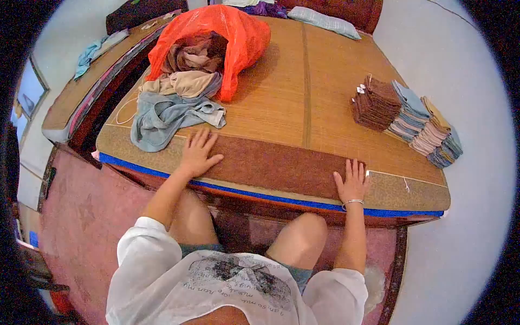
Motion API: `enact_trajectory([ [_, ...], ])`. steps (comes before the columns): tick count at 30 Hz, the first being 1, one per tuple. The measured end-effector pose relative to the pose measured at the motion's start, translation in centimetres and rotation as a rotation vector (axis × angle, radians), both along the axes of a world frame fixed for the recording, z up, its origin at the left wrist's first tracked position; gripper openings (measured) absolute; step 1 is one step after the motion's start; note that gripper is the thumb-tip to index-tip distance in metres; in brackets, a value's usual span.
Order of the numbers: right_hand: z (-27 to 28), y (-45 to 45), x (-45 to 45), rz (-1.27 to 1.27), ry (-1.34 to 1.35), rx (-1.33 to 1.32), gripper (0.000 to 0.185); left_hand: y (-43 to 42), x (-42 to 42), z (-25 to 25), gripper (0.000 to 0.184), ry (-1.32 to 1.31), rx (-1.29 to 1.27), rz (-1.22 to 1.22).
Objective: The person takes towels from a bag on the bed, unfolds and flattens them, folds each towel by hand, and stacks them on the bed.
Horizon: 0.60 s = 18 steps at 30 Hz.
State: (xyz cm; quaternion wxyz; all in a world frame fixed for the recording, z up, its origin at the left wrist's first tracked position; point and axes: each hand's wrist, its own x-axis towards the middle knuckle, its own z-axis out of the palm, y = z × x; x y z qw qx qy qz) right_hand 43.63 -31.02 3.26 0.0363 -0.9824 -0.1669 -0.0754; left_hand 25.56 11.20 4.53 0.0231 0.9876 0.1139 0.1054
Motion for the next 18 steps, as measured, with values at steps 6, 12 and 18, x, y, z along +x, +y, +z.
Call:
enact_trajectory([
  [6, 0.4, -2.5, -0.4, -0.161, 0.06, 0.013, 0.066, 3.8, -2.3, -1.0, 0.066, -0.293, 0.093, 0.157],
  [12, 0.6, -1.2, -2.8, -0.088, -0.159, 0.15, 0.062, 2.7, -2.6, 2.0, 0.034, -0.102, -0.078, 0.337],
  [18, 2.4, 5.3, -6.8, 0.334, 0.051, 0.888, 0.036, 3.0, 0.1, 0.8, 0.035, -0.184, -0.337, 0.219],
])
